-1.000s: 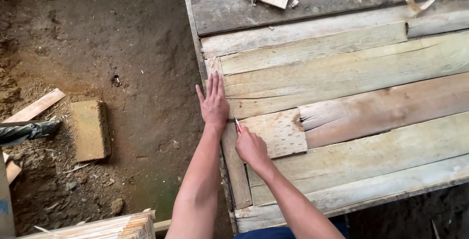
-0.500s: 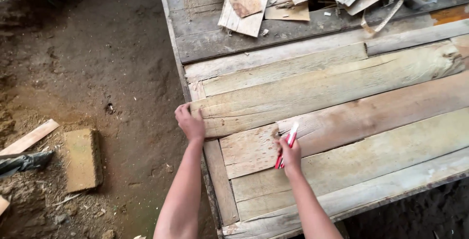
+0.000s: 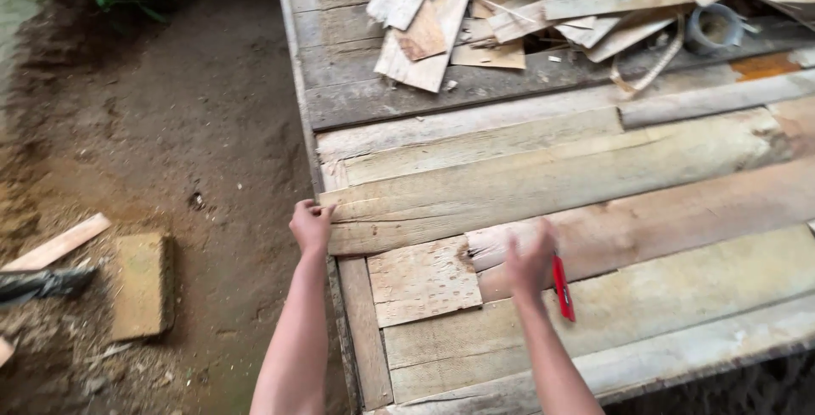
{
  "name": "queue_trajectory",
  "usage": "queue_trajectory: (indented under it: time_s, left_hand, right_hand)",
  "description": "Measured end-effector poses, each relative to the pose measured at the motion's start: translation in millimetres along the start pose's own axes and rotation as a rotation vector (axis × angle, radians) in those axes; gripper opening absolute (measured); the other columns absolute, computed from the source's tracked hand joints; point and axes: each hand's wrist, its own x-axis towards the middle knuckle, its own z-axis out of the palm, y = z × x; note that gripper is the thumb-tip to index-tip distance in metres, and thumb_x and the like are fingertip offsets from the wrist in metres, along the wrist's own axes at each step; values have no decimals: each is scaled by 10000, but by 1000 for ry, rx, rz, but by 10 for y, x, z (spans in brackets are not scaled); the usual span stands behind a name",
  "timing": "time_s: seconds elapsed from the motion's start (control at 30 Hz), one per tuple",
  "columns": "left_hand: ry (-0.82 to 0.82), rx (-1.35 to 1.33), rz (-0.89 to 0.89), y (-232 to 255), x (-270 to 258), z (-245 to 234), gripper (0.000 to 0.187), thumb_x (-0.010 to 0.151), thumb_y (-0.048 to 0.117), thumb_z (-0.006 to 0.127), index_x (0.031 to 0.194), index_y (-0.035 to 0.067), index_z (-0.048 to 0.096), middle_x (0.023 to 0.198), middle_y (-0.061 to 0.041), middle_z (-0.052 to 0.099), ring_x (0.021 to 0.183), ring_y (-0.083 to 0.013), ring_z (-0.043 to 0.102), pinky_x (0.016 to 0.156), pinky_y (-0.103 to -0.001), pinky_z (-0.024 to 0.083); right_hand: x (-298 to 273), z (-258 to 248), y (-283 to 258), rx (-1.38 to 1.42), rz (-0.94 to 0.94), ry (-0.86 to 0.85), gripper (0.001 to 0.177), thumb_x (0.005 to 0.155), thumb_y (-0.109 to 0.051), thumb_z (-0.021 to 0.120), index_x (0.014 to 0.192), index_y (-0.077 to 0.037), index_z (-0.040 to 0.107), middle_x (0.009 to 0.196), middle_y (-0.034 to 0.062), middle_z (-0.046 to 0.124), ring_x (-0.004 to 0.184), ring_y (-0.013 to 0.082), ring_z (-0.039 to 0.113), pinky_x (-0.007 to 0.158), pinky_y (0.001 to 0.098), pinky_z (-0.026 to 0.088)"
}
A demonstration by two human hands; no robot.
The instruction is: The person uses a red utility knife to score and cut small rectangular pieces from a long wooden plank on a workbench. They repeatedly position the knife, score the wood, and snap off the cut pieces, placing them into a pile of scrap wood.
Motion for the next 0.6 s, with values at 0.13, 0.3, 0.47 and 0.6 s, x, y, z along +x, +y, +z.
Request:
queue_trajectory:
  time_s: [0.13,0.3,0.47,0.6]
  left_hand:
    - [38,255,164,127,-126,1,519,709,402,906,1018,29,718,956,-182,683,931,-423,680,849,-531,560]
    - [-6,218,95,326,-161,-84,488,717,394,896,949,33,664,936,-147,645,954,-406,688,857,-526,568]
    - [-47,176,38,445,-190,-116,488,701,376,905,903,25,634,924,-160,636,964,-433,683,863,-553,562]
    - [-40,146,58,426,-235,-30,444,703,312,901,857,31,593,862,-165,614,891,-440,684,805,-554,564]
  right_hand:
    - [4,737,-1176,53,-427,-211,612,865,-212,693,1458,-169,548,1503,118,496,1468,444,344,1203,563,272]
    - [275,1129,-2329,-10,-497,-418,559,1021,-356,498,1562,-244,412,1676,53,291,1540,423,206,1209,633,215]
    - [160,1521,-2418,-66,-550,-449,585,998,-220,528,1571,-181,422,1673,62,321,1518,406,274,1209,616,239]
    - [51,1696,-2239,-189,-534,-563,562,1054,-298,321,1608,-203,332,1701,14,244,1549,376,203,1216,627,180]
